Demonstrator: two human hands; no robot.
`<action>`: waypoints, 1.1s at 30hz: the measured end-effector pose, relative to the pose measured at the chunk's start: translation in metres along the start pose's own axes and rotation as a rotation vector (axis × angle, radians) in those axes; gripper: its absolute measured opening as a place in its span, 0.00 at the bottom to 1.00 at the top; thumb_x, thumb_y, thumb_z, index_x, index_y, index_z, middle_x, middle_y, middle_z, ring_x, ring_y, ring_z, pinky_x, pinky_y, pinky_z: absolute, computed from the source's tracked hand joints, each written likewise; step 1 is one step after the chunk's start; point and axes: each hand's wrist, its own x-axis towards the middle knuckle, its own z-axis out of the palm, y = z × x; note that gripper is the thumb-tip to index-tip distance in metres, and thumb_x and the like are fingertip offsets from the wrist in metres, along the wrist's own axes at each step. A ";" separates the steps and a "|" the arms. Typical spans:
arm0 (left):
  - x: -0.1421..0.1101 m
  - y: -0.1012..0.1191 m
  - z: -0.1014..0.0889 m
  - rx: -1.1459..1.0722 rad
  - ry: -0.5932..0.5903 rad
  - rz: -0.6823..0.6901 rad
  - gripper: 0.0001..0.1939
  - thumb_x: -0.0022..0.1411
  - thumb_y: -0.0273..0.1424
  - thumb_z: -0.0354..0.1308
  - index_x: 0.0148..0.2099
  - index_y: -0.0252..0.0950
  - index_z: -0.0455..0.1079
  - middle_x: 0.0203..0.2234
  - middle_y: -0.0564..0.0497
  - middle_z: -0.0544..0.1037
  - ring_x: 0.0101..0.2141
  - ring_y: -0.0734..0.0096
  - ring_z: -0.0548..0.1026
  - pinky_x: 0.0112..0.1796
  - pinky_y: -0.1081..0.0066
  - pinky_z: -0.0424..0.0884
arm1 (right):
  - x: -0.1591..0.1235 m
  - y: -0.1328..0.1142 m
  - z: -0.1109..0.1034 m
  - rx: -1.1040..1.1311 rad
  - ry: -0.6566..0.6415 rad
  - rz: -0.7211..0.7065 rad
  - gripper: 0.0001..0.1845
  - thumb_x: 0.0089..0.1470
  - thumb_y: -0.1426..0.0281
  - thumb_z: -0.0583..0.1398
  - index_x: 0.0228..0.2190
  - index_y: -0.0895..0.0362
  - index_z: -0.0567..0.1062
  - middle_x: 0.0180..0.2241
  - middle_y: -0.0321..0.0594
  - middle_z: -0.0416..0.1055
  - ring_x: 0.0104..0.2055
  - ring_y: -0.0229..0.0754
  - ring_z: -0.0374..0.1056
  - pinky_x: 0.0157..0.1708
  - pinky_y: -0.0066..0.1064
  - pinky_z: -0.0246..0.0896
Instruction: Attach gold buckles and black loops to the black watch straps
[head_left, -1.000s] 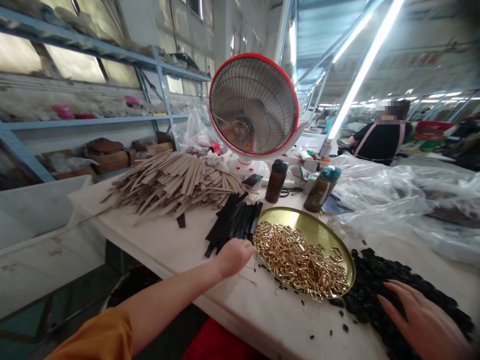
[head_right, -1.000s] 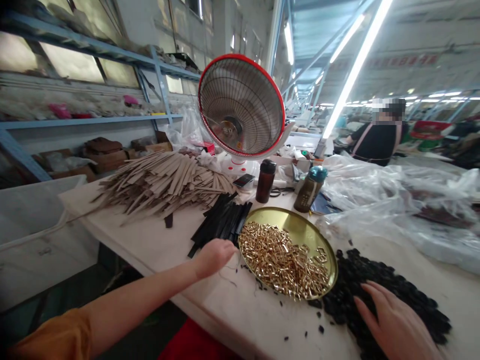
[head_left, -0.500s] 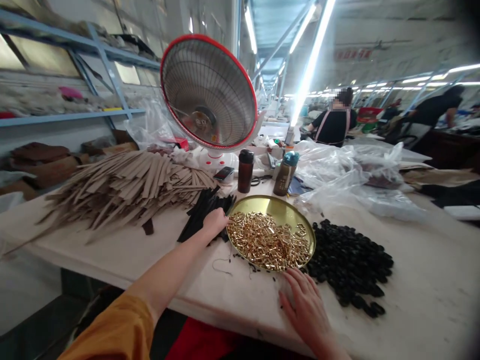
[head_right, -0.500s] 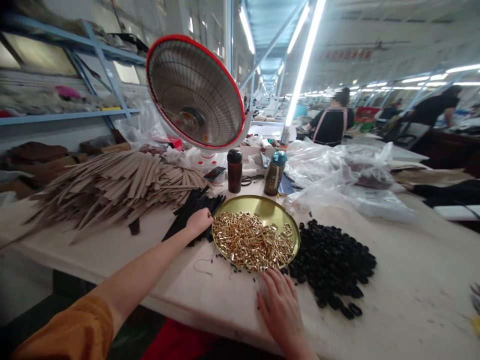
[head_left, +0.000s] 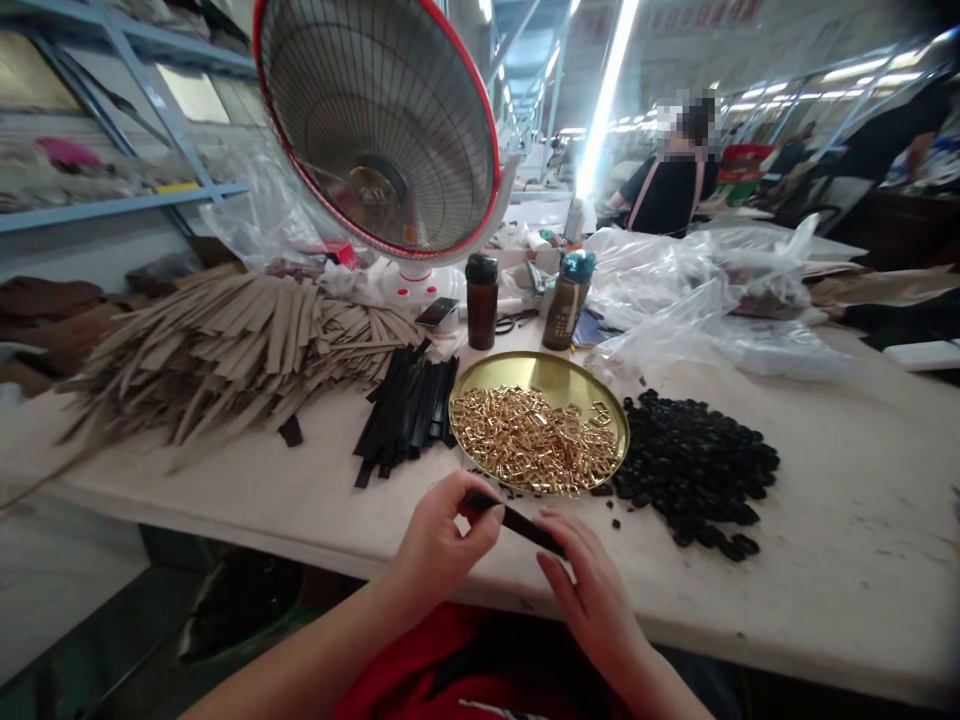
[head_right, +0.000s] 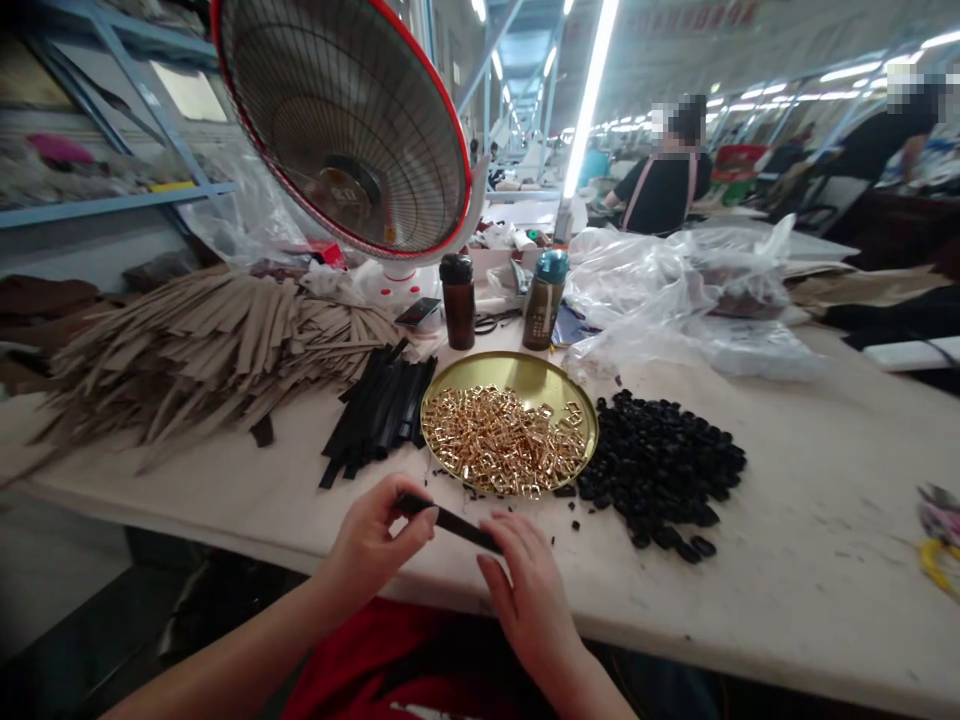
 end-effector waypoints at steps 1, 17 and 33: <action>-0.001 -0.002 0.005 -0.136 -0.032 -0.079 0.07 0.53 0.32 0.55 0.33 0.34 0.65 0.23 0.54 0.68 0.25 0.77 0.66 0.28 0.75 0.63 | 0.000 -0.007 0.004 0.130 -0.082 0.086 0.13 0.55 0.62 0.51 0.36 0.55 0.70 0.36 0.44 0.70 0.40 0.46 0.65 0.40 0.38 0.59; -0.001 -0.032 0.039 -0.590 -0.225 -0.609 0.14 0.46 0.36 0.61 0.29 0.32 0.62 0.20 0.57 0.66 0.20 0.80 0.64 0.24 0.77 0.61 | -0.004 0.007 -0.014 0.365 -0.167 0.547 0.20 0.51 0.54 0.52 0.30 0.57 0.71 0.27 0.40 0.70 0.29 0.42 0.64 0.29 0.32 0.60; 0.008 -0.059 0.058 -0.588 0.061 -0.638 0.11 0.49 0.35 0.56 0.30 0.34 0.59 0.21 0.57 0.64 0.21 0.81 0.63 0.21 0.79 0.59 | -0.025 -0.022 -0.016 0.673 -0.563 0.802 0.20 0.47 0.52 0.55 0.25 0.58 0.69 0.19 0.36 0.69 0.19 0.33 0.59 0.19 0.25 0.51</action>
